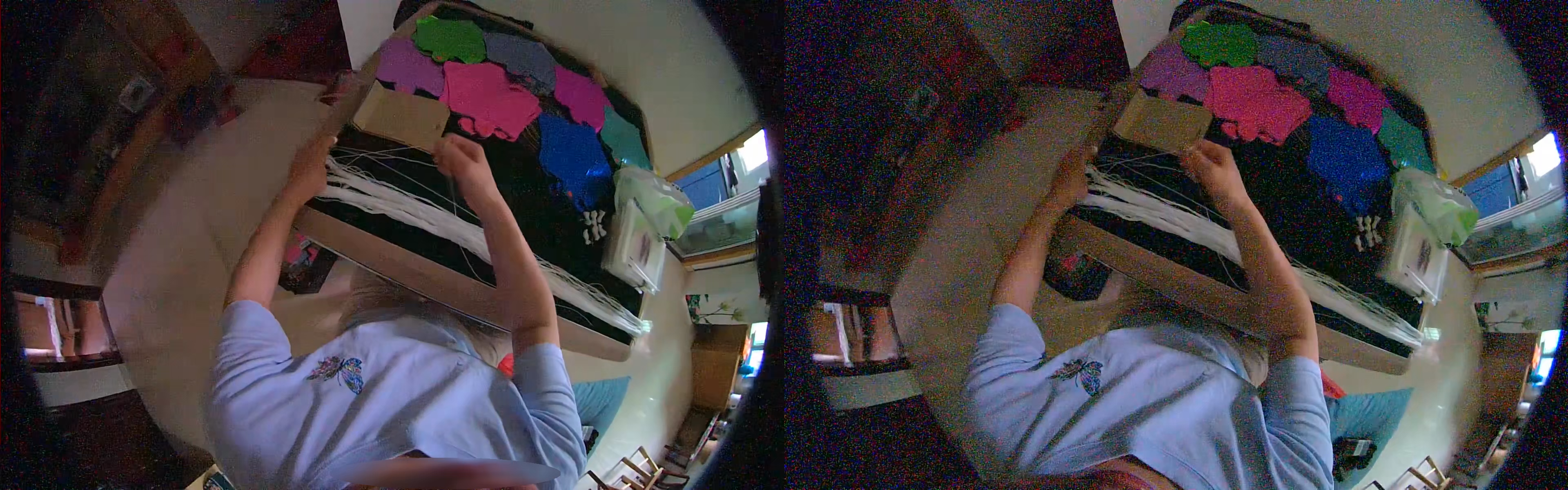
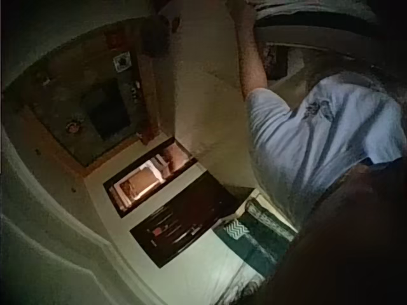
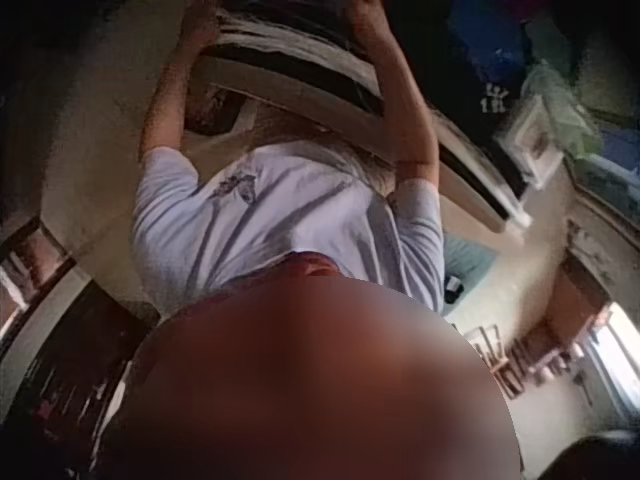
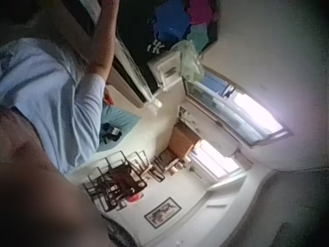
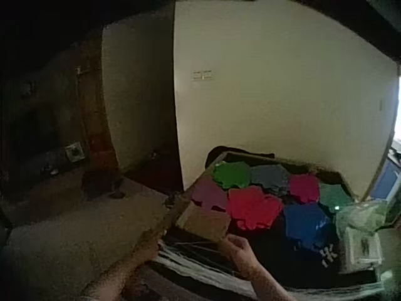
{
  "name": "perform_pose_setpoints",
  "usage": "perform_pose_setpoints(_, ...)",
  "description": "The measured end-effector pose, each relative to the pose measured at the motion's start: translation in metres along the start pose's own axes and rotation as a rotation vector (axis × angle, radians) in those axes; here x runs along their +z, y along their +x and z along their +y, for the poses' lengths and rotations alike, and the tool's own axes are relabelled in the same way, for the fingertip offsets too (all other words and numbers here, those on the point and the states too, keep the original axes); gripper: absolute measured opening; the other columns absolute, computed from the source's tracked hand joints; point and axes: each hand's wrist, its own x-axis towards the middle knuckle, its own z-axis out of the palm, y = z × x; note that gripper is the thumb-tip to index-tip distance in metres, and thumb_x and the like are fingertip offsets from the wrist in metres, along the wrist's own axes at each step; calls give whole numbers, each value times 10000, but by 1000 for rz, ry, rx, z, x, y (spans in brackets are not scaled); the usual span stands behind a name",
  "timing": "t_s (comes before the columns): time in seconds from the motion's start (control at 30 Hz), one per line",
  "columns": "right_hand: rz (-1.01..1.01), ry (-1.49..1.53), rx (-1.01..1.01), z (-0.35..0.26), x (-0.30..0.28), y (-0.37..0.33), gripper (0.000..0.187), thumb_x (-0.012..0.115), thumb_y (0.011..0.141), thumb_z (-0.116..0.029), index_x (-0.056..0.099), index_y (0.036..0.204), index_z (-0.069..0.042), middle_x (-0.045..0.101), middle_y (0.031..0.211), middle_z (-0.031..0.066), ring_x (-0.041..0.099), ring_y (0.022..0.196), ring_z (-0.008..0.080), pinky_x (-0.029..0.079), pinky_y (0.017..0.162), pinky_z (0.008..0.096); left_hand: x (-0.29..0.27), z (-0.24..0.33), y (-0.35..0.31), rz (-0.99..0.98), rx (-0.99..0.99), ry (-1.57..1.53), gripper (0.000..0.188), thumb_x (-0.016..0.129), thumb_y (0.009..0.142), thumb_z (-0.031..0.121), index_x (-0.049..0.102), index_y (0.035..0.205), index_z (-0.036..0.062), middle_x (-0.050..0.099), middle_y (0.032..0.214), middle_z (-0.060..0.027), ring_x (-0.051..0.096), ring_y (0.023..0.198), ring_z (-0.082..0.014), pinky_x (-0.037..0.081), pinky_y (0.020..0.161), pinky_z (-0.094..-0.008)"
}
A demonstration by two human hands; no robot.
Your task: Threading small plastic clips onto white strings for manual assembly.
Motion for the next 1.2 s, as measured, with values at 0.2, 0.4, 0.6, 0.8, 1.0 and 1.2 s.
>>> perform_pose_setpoints(0.2,66,-587,-3,-10,-12,-7,203,546,863,-189,600,879,5,604,765,41,527,752,89,424,671,245,11,-9,1,118,50,79,549,416,743,-98,385,1253,103,414,1236,-149,388,1141,-338,326,958,-440)
perform_pose_setpoints(0.4,29,-803,93,-12,-26,-14,327,520,888,-284,609,769,7,581,670,38,523,721,94,419,669,250,16,-19,3,169,137,48,525,448,758,-63,399,1252,111,437,1203,-151,410,1118,-331,332,956,-412)
perform_pose_setpoints(0.6,220,-3,-8,-10,-51,-21,379,454,906,-361,579,748,-41,566,715,35,562,740,153,418,740,286,16,-21,2,192,101,5,518,480,751,-54,393,1245,75,435,1205,-165,431,1104,-326,347,941,-406)
perform_pose_setpoints(0.8,220,148,195,-22,-43,-33,380,417,910,-387,562,797,-54,550,741,49,537,754,185,411,735,333,17,-19,-1,217,59,4,514,483,783,-36,359,1267,87,414,1216,-170,429,1099,-345,364,918,-437)
perform_pose_setpoints(1.0,228,874,-99,-18,-49,-33,289,448,909,-300,583,831,-57,578,767,40,571,762,184,416,887,451,11,-16,1,138,1,-26,519,523,773,-12,360,1257,83,414,1212,-175,424,1105,-353,362,921,-440)
perform_pose_setpoints(1.2,342,147,152,-15,-59,-36,202,548,868,-243,580,816,-51,546,730,2,545,691,104,456,726,267,7,-36,0,224,42,-233,508,561,781,76,376,1254,91,448,1210,-151,455,1101,-298,380,912,-393)
